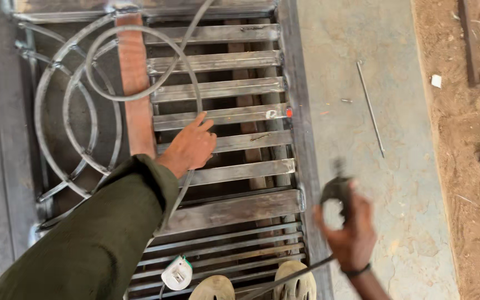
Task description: The person welds a metal gate using a handheld welding torch. They hold the gate steady with one hand while applying welds along the frame and bars with the other. Sparks and bright light are visible during the welding process.
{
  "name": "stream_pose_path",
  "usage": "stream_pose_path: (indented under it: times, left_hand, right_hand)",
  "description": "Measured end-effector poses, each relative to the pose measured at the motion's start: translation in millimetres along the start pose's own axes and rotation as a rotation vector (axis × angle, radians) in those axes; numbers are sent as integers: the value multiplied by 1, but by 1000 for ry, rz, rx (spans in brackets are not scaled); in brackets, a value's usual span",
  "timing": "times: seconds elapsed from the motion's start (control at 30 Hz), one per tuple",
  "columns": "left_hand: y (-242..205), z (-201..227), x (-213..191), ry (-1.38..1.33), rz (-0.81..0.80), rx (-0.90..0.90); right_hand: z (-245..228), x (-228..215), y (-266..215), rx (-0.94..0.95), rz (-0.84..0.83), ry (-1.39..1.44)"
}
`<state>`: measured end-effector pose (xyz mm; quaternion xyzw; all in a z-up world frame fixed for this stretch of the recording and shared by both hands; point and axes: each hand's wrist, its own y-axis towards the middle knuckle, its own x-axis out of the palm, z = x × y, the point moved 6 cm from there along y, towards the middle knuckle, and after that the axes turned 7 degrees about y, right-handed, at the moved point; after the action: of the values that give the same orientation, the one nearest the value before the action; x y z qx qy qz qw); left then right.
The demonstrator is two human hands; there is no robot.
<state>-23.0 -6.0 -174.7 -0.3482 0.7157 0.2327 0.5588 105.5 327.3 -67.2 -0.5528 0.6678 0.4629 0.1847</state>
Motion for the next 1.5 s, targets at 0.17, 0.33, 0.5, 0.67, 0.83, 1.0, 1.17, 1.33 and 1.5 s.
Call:
stream_pose_path:
  times: [0.17, 0.33, 0.5, 0.67, 0.83, 1.0, 1.17, 1.33, 1.5]
  left_hand:
    - [0, -4, 2, -51, -4, 6]
    - [2, -9, -7, -118, -20, 11]
    - [9, -14, -18, -110, -22, -5]
    - [14, -15, -20, -110, -86, -31]
    - [16, -13, -19, -94, -127, -25]
    - [17, -14, -17, -121, -129, -31]
    - [19, -13, -28, -92, -85, -7]
    - [22, -15, -57, -156, 104, -23]
    - [47, 8, -115, -239, 472, -10]
  right_hand:
    - [140, -27, 43, 304, 205, -153]
    - [285, -40, 99, 452, 197, -596]
    - [371, 0, 116, 818, -2, -485]
    - [358, 43, 117, 587, -145, -831]
    - [325, 66, 114, 343, -63, -924]
    - [350, 68, 119, 382, -119, -1002]
    - [368, 48, 115, 450, 5, -812]
    - [337, -2, 80, 261, 183, -508]
    - [254, -60, 55, 40, 156, -453]
